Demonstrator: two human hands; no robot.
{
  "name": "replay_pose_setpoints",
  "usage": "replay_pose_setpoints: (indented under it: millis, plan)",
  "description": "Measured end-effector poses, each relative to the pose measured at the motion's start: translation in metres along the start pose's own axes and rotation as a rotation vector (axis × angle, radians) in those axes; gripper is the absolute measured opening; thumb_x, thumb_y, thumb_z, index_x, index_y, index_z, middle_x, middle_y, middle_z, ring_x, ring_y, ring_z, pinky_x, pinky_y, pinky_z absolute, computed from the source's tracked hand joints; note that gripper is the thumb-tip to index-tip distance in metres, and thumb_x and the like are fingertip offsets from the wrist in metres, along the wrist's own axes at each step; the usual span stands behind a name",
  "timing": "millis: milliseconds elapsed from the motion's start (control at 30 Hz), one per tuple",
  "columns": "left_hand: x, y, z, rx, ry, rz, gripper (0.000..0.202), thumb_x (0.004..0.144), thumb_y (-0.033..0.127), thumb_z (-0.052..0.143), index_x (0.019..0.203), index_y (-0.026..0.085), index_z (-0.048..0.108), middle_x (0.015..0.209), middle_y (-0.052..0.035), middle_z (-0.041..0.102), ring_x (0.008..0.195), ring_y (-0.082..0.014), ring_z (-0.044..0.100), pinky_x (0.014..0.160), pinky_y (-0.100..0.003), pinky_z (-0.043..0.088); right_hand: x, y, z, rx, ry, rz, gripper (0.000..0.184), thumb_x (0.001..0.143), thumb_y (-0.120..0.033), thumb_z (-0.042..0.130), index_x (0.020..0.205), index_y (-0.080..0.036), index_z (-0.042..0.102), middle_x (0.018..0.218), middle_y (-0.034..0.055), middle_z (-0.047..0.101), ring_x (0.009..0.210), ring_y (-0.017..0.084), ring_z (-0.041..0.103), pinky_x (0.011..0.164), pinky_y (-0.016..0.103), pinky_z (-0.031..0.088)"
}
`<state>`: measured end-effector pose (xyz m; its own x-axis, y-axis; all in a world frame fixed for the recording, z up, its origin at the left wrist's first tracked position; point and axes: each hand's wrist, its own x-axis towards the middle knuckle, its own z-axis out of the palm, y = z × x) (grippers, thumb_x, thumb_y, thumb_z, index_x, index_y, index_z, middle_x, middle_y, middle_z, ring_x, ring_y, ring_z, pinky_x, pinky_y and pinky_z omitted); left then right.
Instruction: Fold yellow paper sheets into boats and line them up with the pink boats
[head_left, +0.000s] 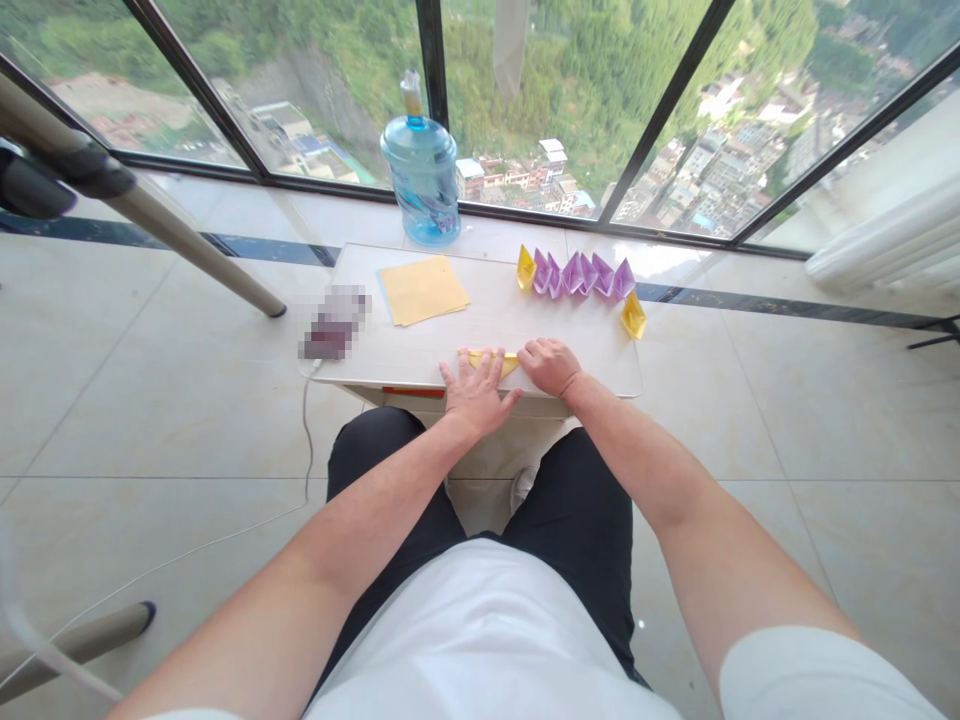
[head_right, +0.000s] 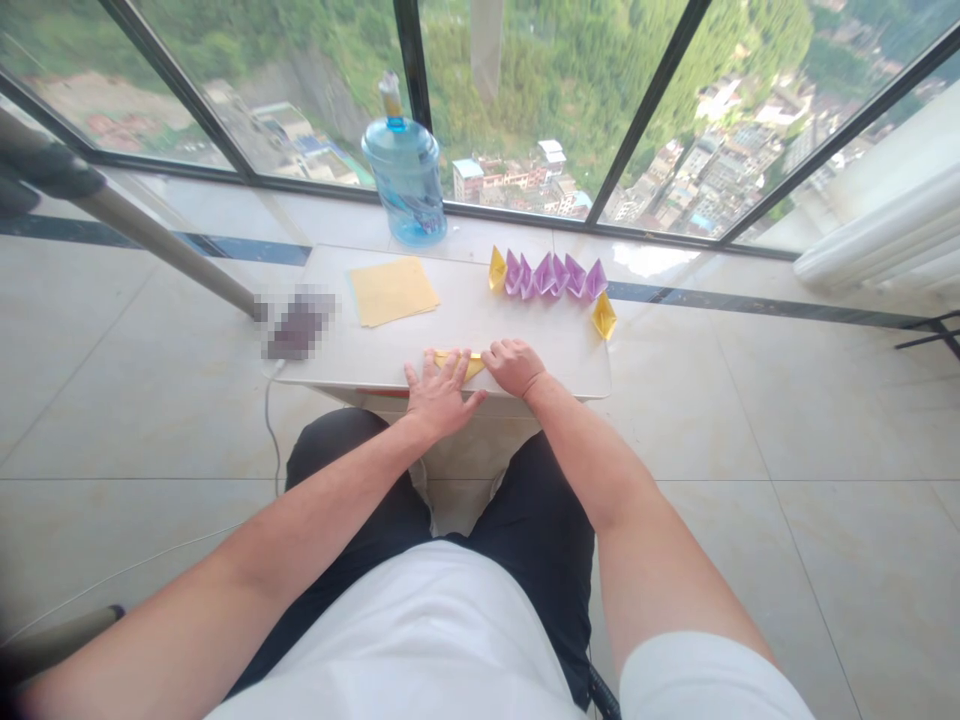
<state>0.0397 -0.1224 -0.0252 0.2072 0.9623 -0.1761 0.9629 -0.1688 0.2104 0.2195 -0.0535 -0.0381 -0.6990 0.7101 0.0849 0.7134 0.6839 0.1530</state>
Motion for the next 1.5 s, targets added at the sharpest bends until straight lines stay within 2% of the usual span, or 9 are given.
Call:
replay_pose_setpoints:
  millis: [167,367,633,800,1067,1333,1500]
  plan:
    - [0.003,0.001,-0.001,-0.03,0.01,-0.023,0.084,0.091,0.068,0.024,0.161,0.023,0.011,0.165,-0.0066,0.024,0.151,-0.042,0.006,0.114,-0.073,0.005,0.011,-0.007,0.001,0.016,-0.001,-0.04,0.022,0.097,-0.014,0.045,0.095,-0.012,0.067,0.09,0.0126,0.066,0.081,0.022,0.051,0.071,0.034,0.026]
    - [0.005,0.003,-0.005,-0.042,0.013,-0.044,0.078,0.092,0.066,0.027,0.159,0.026,0.021,0.162,-0.0077,0.031,0.15,-0.0419,0.011,0.114,-0.074,0.009,0.022,-0.01,-0.007,0.019,-0.074,-0.124,0.027,0.097,-0.012,0.041,0.107,-0.009,0.067,0.093,0.0157,0.067,0.081,0.023,0.053,0.07,0.035,0.027]
    - [0.005,0.006,-0.008,-0.057,0.008,-0.061,0.073,0.092,0.064,0.031,0.156,0.029,0.028,0.16,-0.0081,0.034,0.15,-0.0426,0.011,0.111,-0.078,0.011,0.019,-0.011,-0.01,0.023,-0.096,-0.096,0.028,0.097,-0.011,0.04,0.105,-0.009,0.067,0.095,0.0166,0.067,0.08,0.023,0.054,0.07,0.034,0.027]
    - [0.005,0.004,-0.008,-0.051,-0.01,-0.037,0.072,0.092,0.064,0.032,0.156,0.033,0.029,0.162,-0.0056,0.03,0.15,-0.0435,0.009,0.11,-0.079,0.008,0.011,-0.007,-0.01,-0.006,-0.104,-0.085,0.03,0.098,-0.013,0.04,0.109,-0.009,0.067,0.094,0.0158,0.067,0.081,0.023,0.053,0.07,0.034,0.028]
    - [0.005,0.005,-0.003,-0.038,-0.028,-0.026,0.073,0.091,0.066,0.031,0.157,0.035,0.027,0.165,-0.0037,0.025,0.15,-0.0457,0.005,0.109,-0.08,0.004,-0.003,-0.006,-0.006,0.008,-0.106,-0.054,0.029,0.095,-0.01,0.041,0.102,-0.007,0.069,0.094,0.0162,0.066,0.083,0.023,0.052,0.07,0.035,0.029]
    - [0.003,0.005,0.0,-0.012,-0.02,-0.024,0.073,0.091,0.066,0.03,0.158,0.037,0.024,0.167,-0.0032,0.019,0.151,-0.0451,0.004,0.108,-0.08,0.004,-0.01,-0.008,-0.003,-0.001,-0.088,-0.011,0.035,0.1,-0.012,0.035,0.115,-0.005,0.066,0.098,0.0166,0.067,0.087,0.025,0.052,0.071,0.036,0.03]
    - [0.003,0.005,0.005,0.005,-0.015,-0.031,0.074,0.091,0.067,0.032,0.158,0.037,0.022,0.169,-0.0031,0.011,0.151,-0.0444,-0.001,0.108,-0.08,0.003,-0.011,-0.012,-0.006,-0.011,-0.103,0.012,0.034,0.098,-0.012,0.037,0.113,-0.005,0.067,0.099,0.0169,0.066,0.089,0.027,0.052,0.072,0.037,0.032]
